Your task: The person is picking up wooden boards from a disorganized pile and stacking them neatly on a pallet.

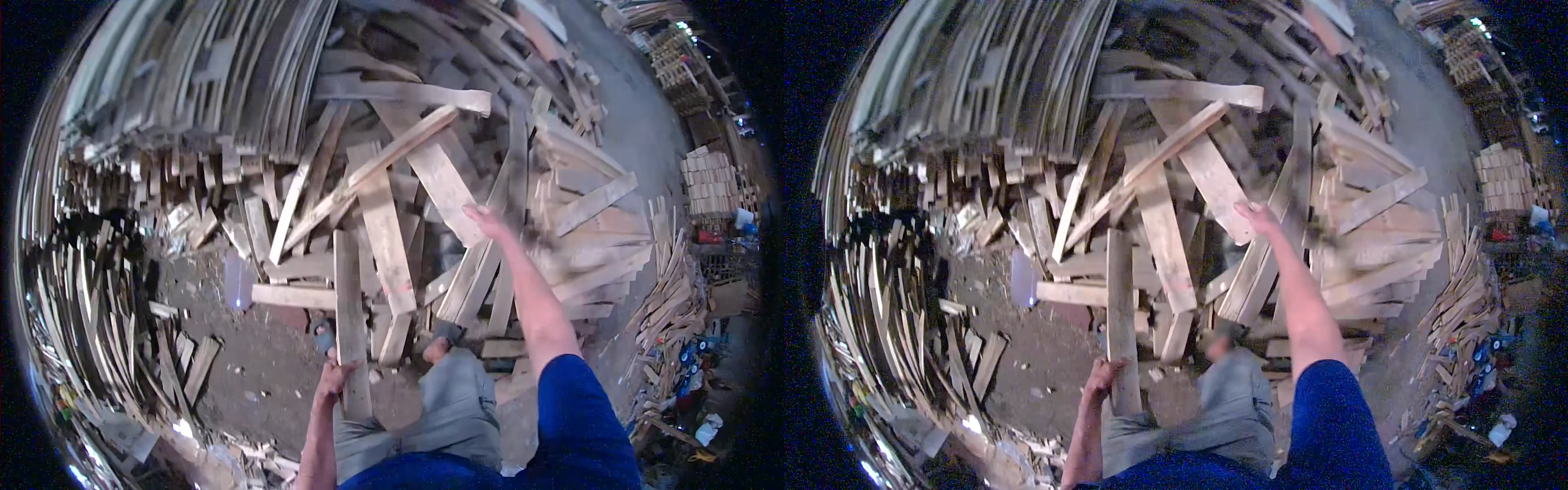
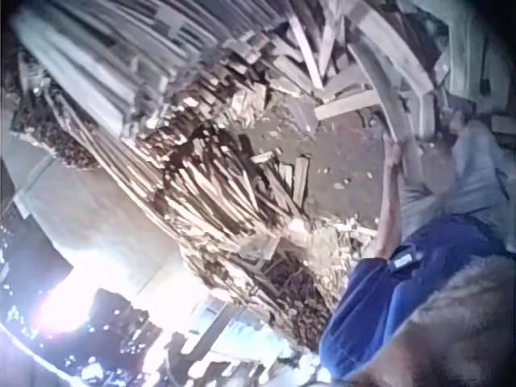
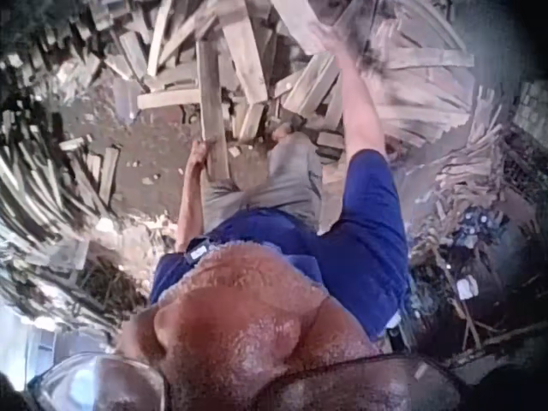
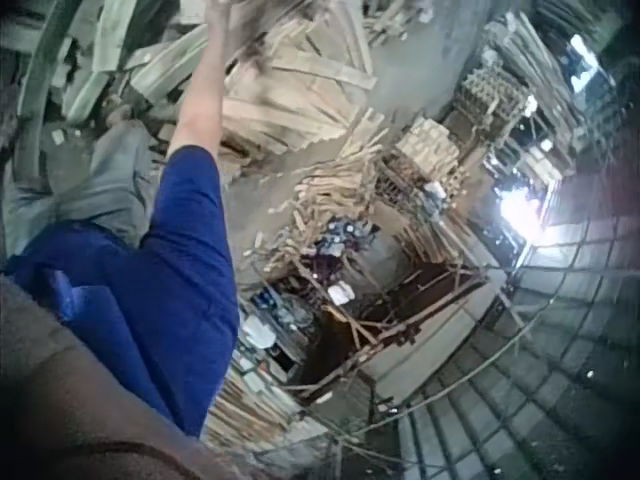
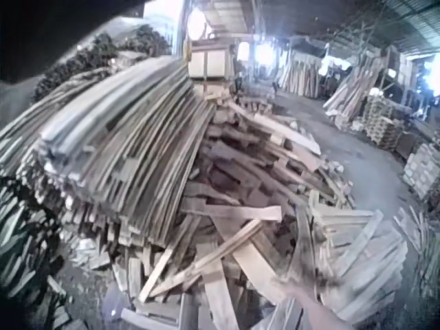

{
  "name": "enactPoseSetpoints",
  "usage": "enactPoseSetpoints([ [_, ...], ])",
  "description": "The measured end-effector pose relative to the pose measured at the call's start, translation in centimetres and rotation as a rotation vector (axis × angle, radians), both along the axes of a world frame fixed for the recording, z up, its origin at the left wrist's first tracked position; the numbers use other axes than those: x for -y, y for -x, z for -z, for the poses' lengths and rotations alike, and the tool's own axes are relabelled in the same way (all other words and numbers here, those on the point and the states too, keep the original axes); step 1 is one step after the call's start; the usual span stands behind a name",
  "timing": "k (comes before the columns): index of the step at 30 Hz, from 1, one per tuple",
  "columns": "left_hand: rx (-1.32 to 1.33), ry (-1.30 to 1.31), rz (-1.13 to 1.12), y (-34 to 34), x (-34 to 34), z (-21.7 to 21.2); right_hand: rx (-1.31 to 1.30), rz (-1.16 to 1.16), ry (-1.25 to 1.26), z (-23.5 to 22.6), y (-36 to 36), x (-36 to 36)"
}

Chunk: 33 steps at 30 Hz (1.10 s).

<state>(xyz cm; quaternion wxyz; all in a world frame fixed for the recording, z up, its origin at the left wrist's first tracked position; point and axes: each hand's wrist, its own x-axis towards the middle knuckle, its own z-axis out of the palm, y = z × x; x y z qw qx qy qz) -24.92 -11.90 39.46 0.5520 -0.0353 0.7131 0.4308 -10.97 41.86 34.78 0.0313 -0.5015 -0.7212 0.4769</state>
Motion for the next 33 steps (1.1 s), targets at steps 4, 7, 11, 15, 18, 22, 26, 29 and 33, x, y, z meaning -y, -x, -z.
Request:
enactPoseSetpoints([
  [4, 0.216, 0.078, -0.111, -1.9, 2.5, 2.4, 0.109, 0.043, -0.003, 6.7, 5.0, 7.7],
  [7, 0.202, 0.128, -0.197, -3.4, 4.3, 2.2, -0.076, 0.066, -0.002, 5.9, 6.7, 11.2],
  [11, 0.355, 0.406, -0.103, -4.7, 4.5, 2.0, -0.012, -0.001, 0.001, -2.5, 1.6, 7.4],
  [15, 0.339, -0.195, -0.250, -5.9, 6.3, 3.0, -0.008, 0.134, 0.452, -9.6, -21.2, 7.9],
  [18, 0.371, 0.056, -0.012, -5.6, -1.9, 0.0, 0.328, 0.182, 0.480, -13.3, -46.9, 15.0],
  [22, 0.384, 0.053, 0.017, -2.9, -3.2, 0.5, 0.176, 0.240, 0.517, -22.7, -45.6, 27.7],
  [26, 0.384, 0.103, 0.140, 0.2, -4.9, -1.3, 0.281, 0.523, 0.902, -26.7, -34.9, 35.2],
  [29, 0.421, 0.071, 0.147, 4.2, -3.4, -3.3, 0.301, 0.599, 0.857, -23.5, -30.9, 40.6],
  [33, 0.396, -0.018, 0.163, 13.3, 4.7, -1.5, -0.024, 0.657, 0.522, -22.1, -24.9, 43.7],
])
